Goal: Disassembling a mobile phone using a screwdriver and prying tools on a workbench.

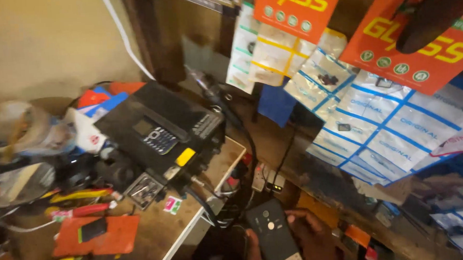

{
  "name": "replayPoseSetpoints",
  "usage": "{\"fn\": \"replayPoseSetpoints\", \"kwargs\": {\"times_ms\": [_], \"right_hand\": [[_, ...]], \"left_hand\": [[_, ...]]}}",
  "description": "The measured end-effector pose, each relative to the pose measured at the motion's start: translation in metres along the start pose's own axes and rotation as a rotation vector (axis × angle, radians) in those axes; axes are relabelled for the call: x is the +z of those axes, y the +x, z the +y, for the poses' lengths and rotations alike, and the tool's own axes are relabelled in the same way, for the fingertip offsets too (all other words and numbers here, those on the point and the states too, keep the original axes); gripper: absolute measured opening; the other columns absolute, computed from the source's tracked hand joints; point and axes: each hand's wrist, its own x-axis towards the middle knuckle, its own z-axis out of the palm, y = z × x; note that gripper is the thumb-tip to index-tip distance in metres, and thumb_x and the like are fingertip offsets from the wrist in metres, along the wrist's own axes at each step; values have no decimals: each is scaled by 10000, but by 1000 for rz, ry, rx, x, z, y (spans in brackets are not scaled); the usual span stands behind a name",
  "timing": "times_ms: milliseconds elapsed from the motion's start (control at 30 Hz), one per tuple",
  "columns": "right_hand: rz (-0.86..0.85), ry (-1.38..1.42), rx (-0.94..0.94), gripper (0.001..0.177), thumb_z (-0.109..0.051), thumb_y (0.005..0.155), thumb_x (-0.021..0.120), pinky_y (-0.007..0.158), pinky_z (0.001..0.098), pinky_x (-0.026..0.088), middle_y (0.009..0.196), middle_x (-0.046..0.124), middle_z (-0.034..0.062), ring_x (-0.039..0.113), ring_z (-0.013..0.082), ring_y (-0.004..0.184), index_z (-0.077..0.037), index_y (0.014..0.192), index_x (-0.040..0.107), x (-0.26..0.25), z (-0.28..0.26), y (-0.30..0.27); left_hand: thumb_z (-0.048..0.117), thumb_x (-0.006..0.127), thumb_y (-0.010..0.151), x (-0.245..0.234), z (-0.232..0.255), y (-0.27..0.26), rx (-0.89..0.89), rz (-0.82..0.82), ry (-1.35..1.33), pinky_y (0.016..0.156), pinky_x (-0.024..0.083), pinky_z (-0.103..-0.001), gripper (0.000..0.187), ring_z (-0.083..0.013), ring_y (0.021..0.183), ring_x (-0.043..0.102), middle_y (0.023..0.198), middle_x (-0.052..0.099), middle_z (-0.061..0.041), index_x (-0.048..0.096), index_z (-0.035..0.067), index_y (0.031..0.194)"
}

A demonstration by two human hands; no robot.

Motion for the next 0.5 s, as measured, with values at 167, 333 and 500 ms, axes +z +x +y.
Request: {"fn": "replayPoseSetpoints", "kwargs": {"times_ms": [167,333,500], "right_hand": [[-73,-238,-161,300,-253,987,680,750,320,560,883,859,60,767,157,836,-58,893,888,-20,-15,49],[-138,37,-22,144,-161,983,745,656,308,508,855,790,86,660,153,743,-38,999,816,-29,14,91],[-101,-107,-74,129,-152,979,760,750,250,488,949,821,16,655,91,838,-93,1036,859,-30,51,123]], "left_hand": [[397,612,931,153,9,-65,27,-83,38,1150,502,-477,666,-298,1315,659,1488,707,-183,690,10,1468],[590,532,945,164,-8,-38,-234,-257,-9,1008,555,-533,711,-404,1116,713,1272,767,-262,718,32,1345],[605,494,966,144,-33,10,-229,-483,-107,1036,511,-497,714,-371,1173,666,1315,716,-227,648,52,1391]]}}
